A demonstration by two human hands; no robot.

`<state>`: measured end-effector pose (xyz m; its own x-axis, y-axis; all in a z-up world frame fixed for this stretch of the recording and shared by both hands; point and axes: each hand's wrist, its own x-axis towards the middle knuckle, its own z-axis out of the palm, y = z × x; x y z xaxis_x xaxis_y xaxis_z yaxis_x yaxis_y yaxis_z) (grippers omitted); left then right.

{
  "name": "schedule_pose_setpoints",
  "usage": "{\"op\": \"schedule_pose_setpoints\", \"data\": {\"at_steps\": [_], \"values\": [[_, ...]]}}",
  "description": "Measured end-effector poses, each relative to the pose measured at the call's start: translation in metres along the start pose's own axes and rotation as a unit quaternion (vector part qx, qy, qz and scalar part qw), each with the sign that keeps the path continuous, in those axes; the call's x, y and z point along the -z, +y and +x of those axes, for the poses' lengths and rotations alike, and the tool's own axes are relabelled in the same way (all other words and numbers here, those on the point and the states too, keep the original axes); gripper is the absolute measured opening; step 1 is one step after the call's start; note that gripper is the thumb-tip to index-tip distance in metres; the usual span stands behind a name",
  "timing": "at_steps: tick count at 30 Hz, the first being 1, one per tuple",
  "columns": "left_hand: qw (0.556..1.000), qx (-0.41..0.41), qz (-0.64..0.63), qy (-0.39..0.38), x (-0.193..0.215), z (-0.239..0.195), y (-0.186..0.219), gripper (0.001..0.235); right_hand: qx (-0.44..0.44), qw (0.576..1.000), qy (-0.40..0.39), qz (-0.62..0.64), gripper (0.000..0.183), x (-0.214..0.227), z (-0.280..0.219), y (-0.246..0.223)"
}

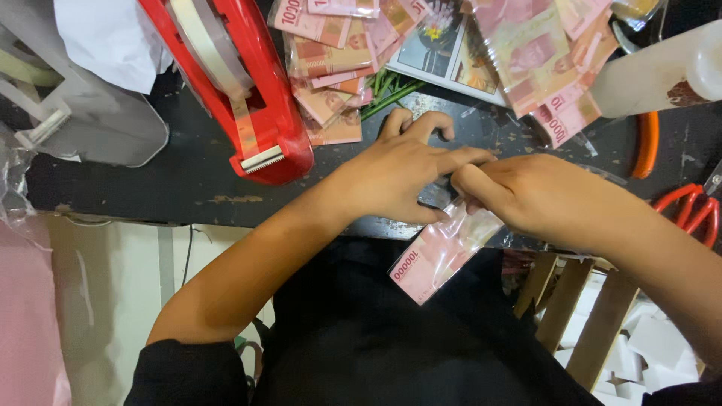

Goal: The person places individual banknotes into small plastic sleeves and seals them using adhesive tape by hand.

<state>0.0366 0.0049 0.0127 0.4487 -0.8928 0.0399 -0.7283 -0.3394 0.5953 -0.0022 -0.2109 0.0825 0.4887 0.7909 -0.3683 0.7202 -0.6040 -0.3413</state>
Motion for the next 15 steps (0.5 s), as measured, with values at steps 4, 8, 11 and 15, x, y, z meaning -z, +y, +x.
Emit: {"op": "schedule_pose_setpoints", "data": {"at_steps": [4,8,11,15], "values": [[1.0,-0.004,-0.017,-0.02,0.003,0.001,0.001,0.085,0.023,0.998,0.016,-0.065,0.036,0.0,0.003,-0.002],[0.999,0.002,-0.028,-0.025,0.001,0.001,-0.001,0.087,0.014,0.995,0.019,-0.097,0.039,0.0,0.005,-0.007],[1.0,0.003,-0.019,-0.011,-0.006,0.001,-0.005,0.089,0.009,0.995,0.029,-0.091,0.039,-0.001,0.006,-0.008],[0.999,-0.025,-0.013,0.042,-0.009,-0.001,-0.008,0.093,-0.011,0.995,0.01,-0.101,0.036,-0.003,0.007,-0.008]]}}
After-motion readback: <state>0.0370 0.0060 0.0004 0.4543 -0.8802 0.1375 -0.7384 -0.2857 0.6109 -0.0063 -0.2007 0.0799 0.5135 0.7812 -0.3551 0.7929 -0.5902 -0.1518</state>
